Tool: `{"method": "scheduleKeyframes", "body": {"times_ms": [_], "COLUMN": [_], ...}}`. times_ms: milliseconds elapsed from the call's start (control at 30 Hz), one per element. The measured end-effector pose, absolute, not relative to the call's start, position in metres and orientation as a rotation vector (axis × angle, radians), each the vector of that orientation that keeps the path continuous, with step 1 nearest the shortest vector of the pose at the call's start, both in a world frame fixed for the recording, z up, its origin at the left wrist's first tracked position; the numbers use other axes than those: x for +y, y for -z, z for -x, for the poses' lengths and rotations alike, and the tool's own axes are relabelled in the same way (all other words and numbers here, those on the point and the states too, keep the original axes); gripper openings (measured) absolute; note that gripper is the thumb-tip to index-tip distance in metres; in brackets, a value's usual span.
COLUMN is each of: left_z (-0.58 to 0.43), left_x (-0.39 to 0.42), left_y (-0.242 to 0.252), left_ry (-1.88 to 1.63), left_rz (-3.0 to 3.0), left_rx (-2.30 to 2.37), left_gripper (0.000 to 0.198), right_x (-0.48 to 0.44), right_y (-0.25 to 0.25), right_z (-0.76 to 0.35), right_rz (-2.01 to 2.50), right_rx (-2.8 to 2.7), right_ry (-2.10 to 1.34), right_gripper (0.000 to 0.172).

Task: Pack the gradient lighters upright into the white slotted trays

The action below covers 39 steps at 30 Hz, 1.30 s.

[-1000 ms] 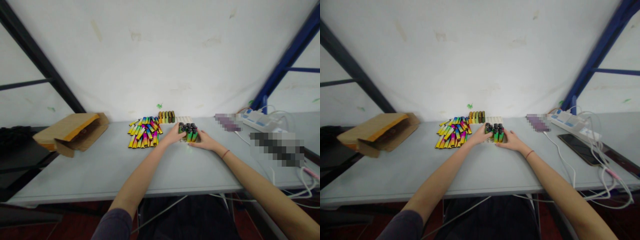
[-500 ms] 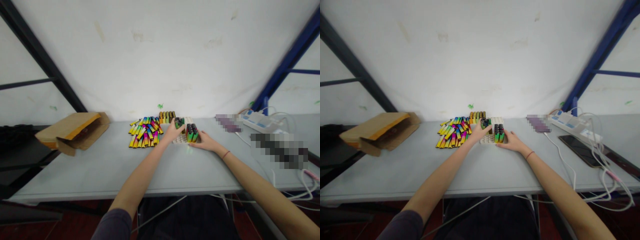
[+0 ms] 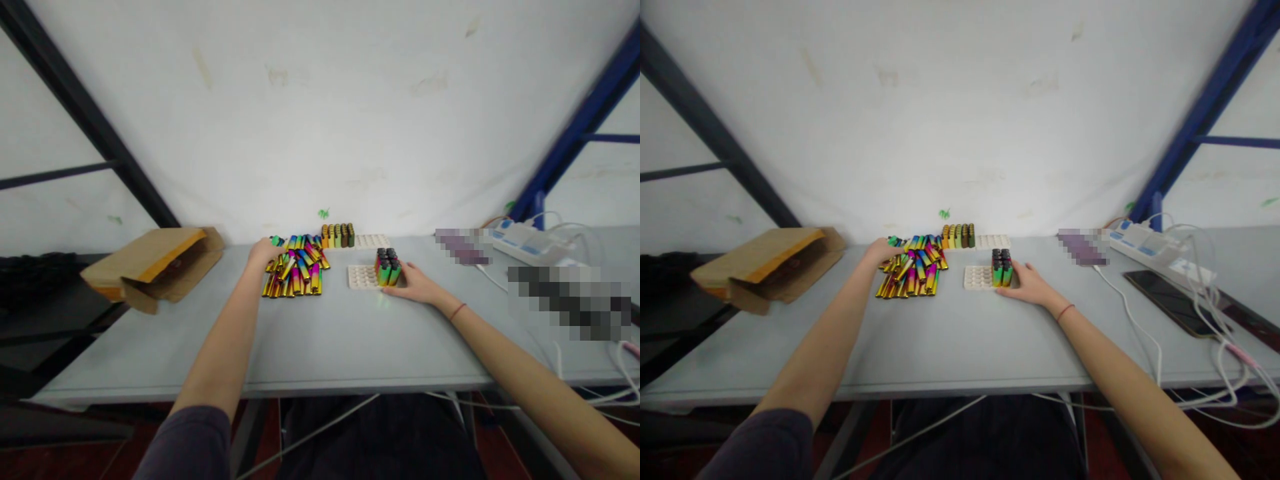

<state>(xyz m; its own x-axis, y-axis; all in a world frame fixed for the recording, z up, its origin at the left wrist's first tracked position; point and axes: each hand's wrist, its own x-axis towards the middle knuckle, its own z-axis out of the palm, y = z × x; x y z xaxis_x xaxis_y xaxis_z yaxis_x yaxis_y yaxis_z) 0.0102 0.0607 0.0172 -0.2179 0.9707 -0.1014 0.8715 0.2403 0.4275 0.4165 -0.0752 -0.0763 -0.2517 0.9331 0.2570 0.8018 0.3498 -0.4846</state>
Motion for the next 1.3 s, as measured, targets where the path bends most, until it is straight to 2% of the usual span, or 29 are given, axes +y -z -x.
{"method": "scheduleKeyframes", "body": {"times_ms": [100, 300, 600, 1300], "left_z": [-0.014, -0.023, -0.038, -0.038], "left_x": [0.058, 0.051, 0.035, 0.031], "left_y": [-0.015, -0.01, 0.012, 0.022], "left_ry": [-0.245, -0.23, -0.385, -0.416], "left_rz": [-1.768, -1.924, -1.886, -1.883], "left_rx": [2.218, 2.209, 2.331, 2.25], "left_gripper": [0.029, 0.051, 0.073, 0.074], "right_x": [-0.075, -0.076, -0.077, -0.076], "right_y": [0.077, 0.077, 0.075, 0.078], "right_z": [-0.416, -0.416, -0.415, -0.417], "right_rz": [1.507, 1.498, 1.504, 1.517], "right_rx": [-2.119, -2.116, -2.116, -2.108], "right_ry": [-0.355, -0.343, -0.354, -0.329], "right_gripper": [0.08, 0.08, 0.079, 0.076]}}
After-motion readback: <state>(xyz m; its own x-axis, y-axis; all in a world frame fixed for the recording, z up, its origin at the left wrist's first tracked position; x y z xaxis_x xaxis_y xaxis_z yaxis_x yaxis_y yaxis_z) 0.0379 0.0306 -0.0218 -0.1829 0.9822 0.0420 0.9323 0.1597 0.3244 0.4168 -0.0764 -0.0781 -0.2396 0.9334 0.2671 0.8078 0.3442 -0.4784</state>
